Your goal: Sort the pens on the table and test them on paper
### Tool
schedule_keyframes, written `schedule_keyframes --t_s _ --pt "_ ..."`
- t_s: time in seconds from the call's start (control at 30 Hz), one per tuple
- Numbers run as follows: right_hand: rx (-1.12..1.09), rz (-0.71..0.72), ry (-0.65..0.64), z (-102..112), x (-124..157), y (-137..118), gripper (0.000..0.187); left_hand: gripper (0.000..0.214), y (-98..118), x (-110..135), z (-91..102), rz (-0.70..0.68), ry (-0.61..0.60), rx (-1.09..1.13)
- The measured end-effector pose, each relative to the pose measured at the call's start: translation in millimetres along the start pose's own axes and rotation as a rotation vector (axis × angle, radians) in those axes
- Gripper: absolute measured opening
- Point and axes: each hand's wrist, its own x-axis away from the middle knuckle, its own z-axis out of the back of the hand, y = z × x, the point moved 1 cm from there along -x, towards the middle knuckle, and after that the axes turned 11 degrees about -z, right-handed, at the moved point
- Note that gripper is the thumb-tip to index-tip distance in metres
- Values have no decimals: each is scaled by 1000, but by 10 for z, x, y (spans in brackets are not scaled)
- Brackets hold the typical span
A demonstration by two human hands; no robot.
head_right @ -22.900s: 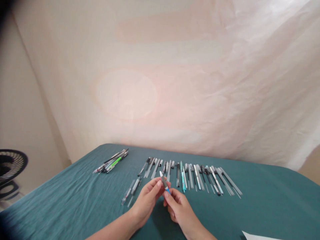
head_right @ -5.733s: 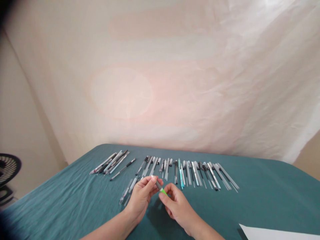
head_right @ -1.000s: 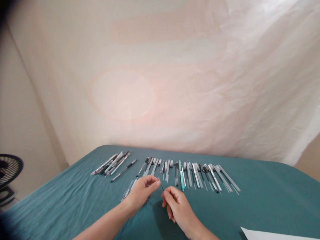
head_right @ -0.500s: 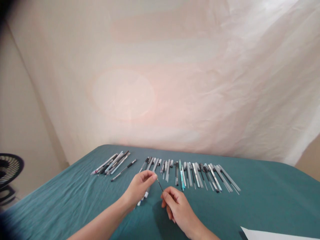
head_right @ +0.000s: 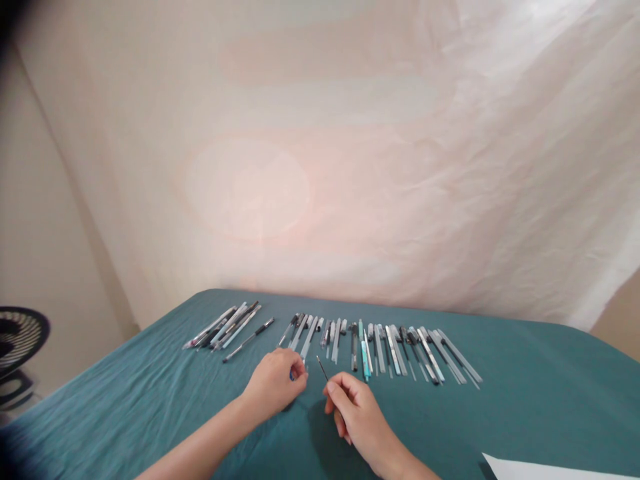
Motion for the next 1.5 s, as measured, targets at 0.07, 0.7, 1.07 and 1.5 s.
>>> schedule_keyframes --t_s 0.07,0.7,1.07,1.5 --pt "0 2 1 -4 -2 2 28 14 32 8 -4 -15 -16 -65" --pt "-7 -5 1 -6 -7 13 27 19 73 30 -35 -131 -2 -170" --pt "-20 -5 -5 -3 -12 23 27 23 57 32 -4 -156 6 -151" --pt "-34 5 20 -5 -5 -13 31 24 228 -23 -80 119 -22 951"
